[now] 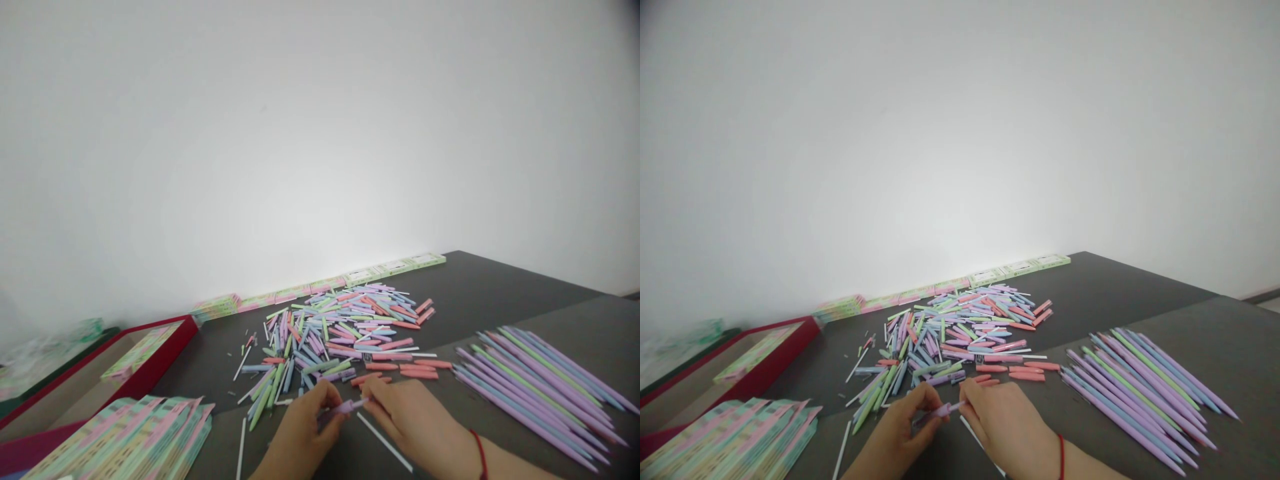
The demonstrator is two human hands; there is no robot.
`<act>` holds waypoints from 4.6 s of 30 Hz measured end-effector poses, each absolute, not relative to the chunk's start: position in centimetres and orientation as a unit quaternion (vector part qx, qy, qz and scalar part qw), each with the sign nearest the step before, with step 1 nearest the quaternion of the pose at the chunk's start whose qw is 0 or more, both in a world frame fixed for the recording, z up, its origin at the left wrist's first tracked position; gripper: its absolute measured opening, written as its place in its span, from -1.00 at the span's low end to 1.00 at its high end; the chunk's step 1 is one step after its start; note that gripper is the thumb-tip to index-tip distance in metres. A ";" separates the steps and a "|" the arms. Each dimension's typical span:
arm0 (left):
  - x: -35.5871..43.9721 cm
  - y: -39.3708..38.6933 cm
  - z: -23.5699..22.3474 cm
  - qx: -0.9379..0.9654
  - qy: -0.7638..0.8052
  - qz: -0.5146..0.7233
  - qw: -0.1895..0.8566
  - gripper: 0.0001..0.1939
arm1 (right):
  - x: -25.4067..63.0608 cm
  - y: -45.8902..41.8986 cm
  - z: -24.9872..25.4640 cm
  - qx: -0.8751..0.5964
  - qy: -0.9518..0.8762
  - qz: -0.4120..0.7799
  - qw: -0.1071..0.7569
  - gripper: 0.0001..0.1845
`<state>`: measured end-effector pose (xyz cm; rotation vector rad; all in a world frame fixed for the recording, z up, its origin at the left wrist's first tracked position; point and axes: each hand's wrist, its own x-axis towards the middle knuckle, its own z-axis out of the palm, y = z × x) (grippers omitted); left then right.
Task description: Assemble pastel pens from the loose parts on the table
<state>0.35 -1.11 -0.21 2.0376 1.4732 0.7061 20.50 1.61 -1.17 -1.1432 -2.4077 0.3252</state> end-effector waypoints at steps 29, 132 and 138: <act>2.6 -1.1 -1.9 0.717 0.529 0.334 0.310 -0.88 | 22.2 2.6 -0.7 -0.430 -0.814 0.346 0.182 -0.69; -0.3 0.5 -2.0 0.705 0.630 0.258 0.199 -0.81 | 24.2 5.8 1.4 -0.409 -0.813 0.296 0.291 -0.83; 0.5 0.3 -1.9 0.726 0.622 0.237 0.173 -0.79 | 23.6 5.3 1.7 -0.398 -0.815 0.298 0.297 -0.81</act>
